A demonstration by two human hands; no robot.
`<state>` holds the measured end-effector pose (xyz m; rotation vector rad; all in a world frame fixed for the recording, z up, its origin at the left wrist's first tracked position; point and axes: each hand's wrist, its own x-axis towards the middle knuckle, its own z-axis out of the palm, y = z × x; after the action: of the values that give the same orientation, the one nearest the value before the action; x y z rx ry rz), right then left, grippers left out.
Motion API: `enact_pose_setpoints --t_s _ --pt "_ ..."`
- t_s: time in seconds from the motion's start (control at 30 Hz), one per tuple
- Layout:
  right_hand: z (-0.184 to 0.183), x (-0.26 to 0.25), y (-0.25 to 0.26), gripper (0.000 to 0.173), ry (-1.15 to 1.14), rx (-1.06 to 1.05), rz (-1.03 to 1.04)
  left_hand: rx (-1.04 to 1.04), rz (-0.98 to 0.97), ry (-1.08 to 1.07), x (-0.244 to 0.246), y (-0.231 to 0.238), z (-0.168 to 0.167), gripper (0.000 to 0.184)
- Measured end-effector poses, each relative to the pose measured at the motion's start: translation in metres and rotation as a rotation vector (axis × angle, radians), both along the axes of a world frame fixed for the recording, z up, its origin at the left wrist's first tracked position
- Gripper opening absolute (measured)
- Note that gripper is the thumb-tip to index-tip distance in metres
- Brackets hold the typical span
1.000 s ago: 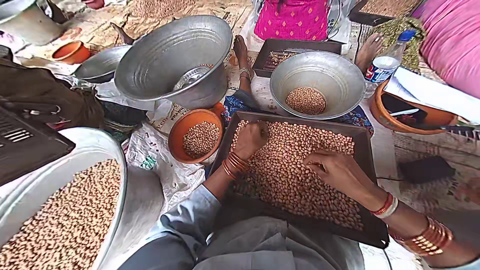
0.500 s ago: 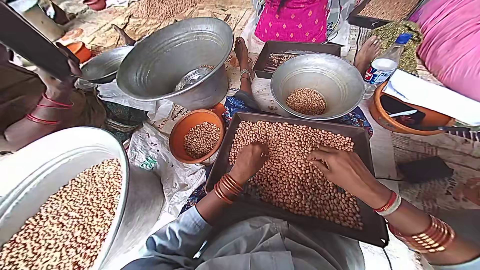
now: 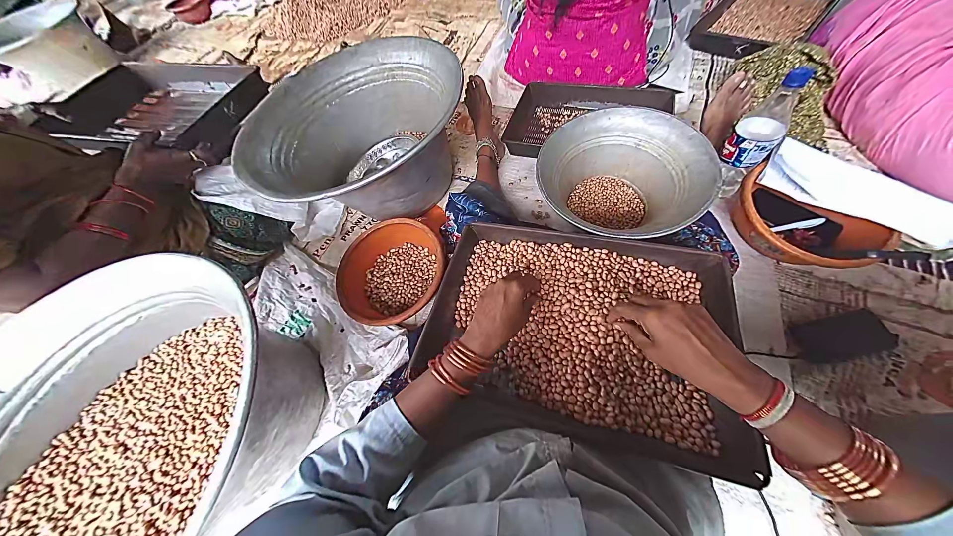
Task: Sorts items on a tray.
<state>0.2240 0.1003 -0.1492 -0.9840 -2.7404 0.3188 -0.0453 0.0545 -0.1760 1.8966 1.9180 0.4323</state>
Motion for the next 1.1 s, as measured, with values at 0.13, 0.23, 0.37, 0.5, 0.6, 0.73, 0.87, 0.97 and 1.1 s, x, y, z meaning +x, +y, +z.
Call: enact_pose_setpoints --t_s 0.13,0.23,0.37,0.5,0.6,0.73,0.87,0.97,1.1 --pt "0.003 0.0 -0.001 0.015 -0.022 -0.021 0.01 -0.033 0.019 0.002 0.002 0.002 -0.001 0.019" --pt "0.003 0.0 0.0 0.014 -0.027 -0.027 0.021 -0.094 0.103 -0.204 -0.011 0.004 0.008 0.017" --pt "0.002 0.002 -0.001 0.014 -0.035 -0.03 0.024 -0.144 0.096 -0.402 -0.017 0.001 0.011 0.02" --pt "0.005 -0.001 -0.002 0.016 -0.078 -0.08 0.025 -0.15 -0.01 -0.142 0.005 -0.003 0.011 0.023" --pt "0.002 0.0 -0.002 0.016 -0.078 -0.083 0.031 -0.169 -0.057 -0.105 0.013 -0.002 0.007 0.022" --pt "0.001 0.001 -0.002 0.015 -0.091 -0.075 0.043 -0.192 -0.052 -0.12 0.008 -0.003 0.009 0.024" --pt "0.001 0.003 -0.003 0.015 -0.091 -0.083 0.043 0.034 0.173 -0.018 -0.036 -0.013 0.022 0.018" --pt "0.0 0.005 -0.004 0.014 -0.066 -0.058 0.05 0.257 0.384 0.241 -0.09 -0.029 0.039 0.019" --pt "-0.004 0.004 -0.001 0.013 -0.046 -0.041 0.066 0.314 0.45 0.363 -0.121 -0.048 0.053 0.033"
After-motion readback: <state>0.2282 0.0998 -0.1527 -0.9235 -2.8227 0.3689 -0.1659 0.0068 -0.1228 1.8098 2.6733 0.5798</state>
